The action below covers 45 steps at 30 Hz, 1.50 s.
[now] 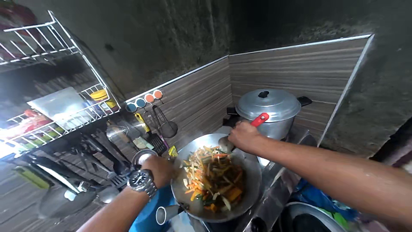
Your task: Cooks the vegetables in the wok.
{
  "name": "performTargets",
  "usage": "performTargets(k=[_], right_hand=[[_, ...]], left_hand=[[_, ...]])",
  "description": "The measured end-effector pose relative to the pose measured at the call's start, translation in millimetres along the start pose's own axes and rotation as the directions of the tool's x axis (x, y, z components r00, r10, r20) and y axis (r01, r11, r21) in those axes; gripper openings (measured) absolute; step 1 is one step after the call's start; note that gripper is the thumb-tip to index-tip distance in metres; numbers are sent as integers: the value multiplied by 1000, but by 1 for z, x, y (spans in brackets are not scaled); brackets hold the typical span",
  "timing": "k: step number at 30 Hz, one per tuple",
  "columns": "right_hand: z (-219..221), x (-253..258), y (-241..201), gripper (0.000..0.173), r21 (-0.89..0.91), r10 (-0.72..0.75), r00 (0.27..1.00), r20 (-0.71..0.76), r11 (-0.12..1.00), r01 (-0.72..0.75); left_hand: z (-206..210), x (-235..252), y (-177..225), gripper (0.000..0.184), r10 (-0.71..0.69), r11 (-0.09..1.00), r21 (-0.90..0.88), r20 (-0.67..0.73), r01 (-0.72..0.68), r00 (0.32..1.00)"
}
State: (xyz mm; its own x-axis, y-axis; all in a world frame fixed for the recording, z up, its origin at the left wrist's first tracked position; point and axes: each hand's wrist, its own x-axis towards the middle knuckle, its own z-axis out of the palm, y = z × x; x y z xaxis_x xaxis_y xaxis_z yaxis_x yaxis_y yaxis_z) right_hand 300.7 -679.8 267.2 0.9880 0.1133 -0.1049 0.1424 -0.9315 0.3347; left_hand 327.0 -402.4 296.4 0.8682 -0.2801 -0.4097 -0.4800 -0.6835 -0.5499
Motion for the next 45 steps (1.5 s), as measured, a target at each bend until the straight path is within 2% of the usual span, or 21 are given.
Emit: performTargets(k=[3,6,9,11,14,16,18,20,22,24,26,28,30,31,33,36,37,41,45], right_hand=[[17,4,-15,15,125,-156,986,51,981,149],[6,-10,-17,15,141,-234,972,26,963,229],[-20,-28,-5,15,100,-149,988,26,984,146],[-25,-30,4,12,56,-89,994,-56,994,92],[-8,-7,9,10,-5,-4,990,-143,1000,3],[13,15,3,13,34,8,995,-95,999,-5],[32,28,-8,14,109,-127,988,-89,985,137],[48,27,-20,14,131,-319,913,-253,924,359],[45,15,-28,14,146,-374,861,-345,885,442],[26,-2,-20,14,119,-383,871,-307,893,435],[-1,-16,-3,17,33,-359,913,-193,928,372],[-17,-25,8,13,-103,-250,963,-106,966,239],[-22,-32,11,12,-161,-131,991,12,978,132],[-23,-35,11,13,-142,-113,991,78,982,124],[-19,-42,9,14,-14,-172,975,144,984,176],[-7,-41,-9,18,203,-258,960,110,951,232],[-5,-37,-15,17,208,-273,958,86,946,251],[-27,-34,-19,16,95,-301,953,-37,948,304],[-62,-47,-12,13,-64,-229,973,-35,972,226]], left_hand=[[9,23,20,39,57,993,-104,-50,-62,997],[-4,25,22,45,61,986,-147,-100,-75,993],[-17,12,2,46,26,987,-150,-167,-52,986],[-18,3,-14,37,7,995,-100,-223,-30,975],[-26,-13,-24,30,-48,999,-10,-204,47,978],[-29,-19,-22,31,-77,996,22,-164,82,984],[-30,-22,-20,29,-79,995,42,-149,86,986],[-30,-24,-19,27,-83,994,59,-151,93,985],[-28,-25,-22,24,-88,991,87,-137,101,987],[-23,-24,-25,24,-82,991,102,-101,92,991],[-14,-22,-26,24,-57,993,103,-55,63,997],[-2,-19,-23,27,13,995,96,-6,-12,1000],[9,-15,-12,33,95,994,43,25,-96,995],[16,-12,-5,38,136,991,11,22,-136,990],[25,-6,13,44,199,979,-49,5,-199,980],[26,8,34,50,273,954,-114,-47,-277,961],[20,11,38,50,275,953,-120,-58,-280,960],[-14,1,25,42,222,967,-104,-101,-233,970],[-24,-13,-9,39,140,990,-8,-187,-144,972]])
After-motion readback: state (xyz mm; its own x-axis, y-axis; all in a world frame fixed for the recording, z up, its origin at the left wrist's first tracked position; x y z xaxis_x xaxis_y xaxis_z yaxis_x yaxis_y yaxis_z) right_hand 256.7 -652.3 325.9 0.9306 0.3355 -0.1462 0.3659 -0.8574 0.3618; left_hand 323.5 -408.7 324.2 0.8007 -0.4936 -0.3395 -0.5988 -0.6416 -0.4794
